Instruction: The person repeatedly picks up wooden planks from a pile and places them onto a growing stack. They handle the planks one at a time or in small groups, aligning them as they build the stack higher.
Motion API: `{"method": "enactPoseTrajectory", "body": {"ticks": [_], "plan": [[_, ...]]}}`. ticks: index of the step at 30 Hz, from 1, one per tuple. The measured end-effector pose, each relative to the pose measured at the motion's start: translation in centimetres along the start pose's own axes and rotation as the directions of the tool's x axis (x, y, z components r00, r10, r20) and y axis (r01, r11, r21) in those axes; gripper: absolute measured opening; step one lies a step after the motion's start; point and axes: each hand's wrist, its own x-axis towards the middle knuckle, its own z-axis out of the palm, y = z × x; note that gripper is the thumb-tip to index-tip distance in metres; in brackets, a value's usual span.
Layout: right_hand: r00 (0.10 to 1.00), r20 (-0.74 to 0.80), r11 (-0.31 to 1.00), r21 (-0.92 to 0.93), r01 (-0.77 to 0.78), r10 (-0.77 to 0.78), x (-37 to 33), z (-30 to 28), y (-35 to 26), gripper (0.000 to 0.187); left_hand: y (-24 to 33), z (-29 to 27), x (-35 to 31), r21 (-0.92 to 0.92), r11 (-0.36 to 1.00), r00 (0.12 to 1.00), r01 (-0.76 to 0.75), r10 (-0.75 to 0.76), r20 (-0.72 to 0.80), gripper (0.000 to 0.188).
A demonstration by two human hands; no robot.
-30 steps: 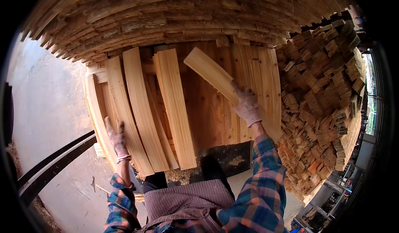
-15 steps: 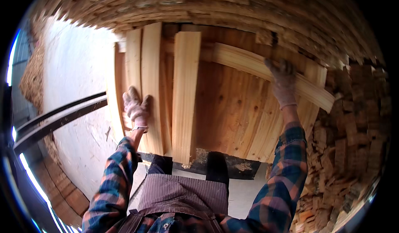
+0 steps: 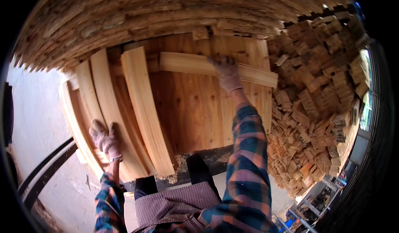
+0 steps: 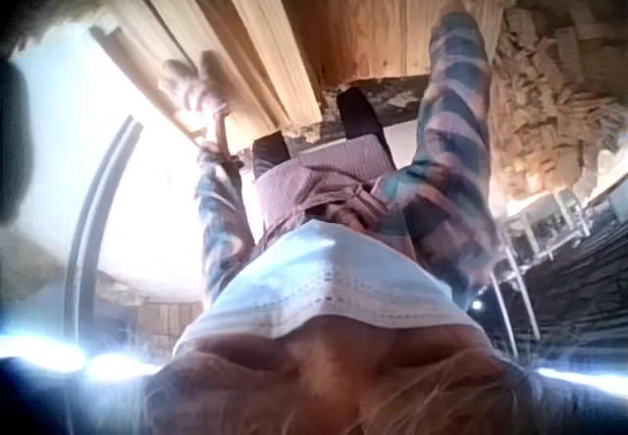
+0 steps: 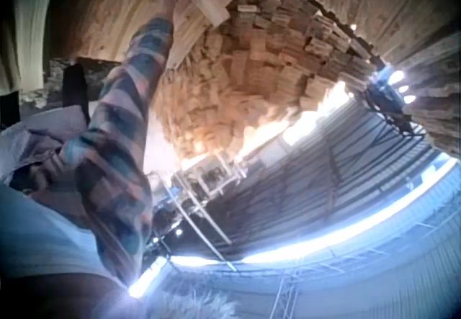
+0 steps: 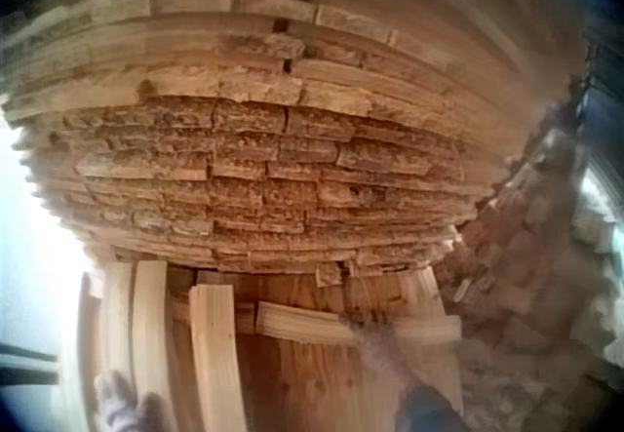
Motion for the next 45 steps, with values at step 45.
{"method": "enactPoseTrajectory", "body": {"ticks": [45], "plan": [[0.999, 0.037, 0.582, 0.812, -0.047, 0.028, -5.3, -10.8, -31.2, 0.091, -7.1, 1.1, 2.4, -0.764, 0.642, 0.997, -0.066, 0.004, -0.082, 0.09]]}}
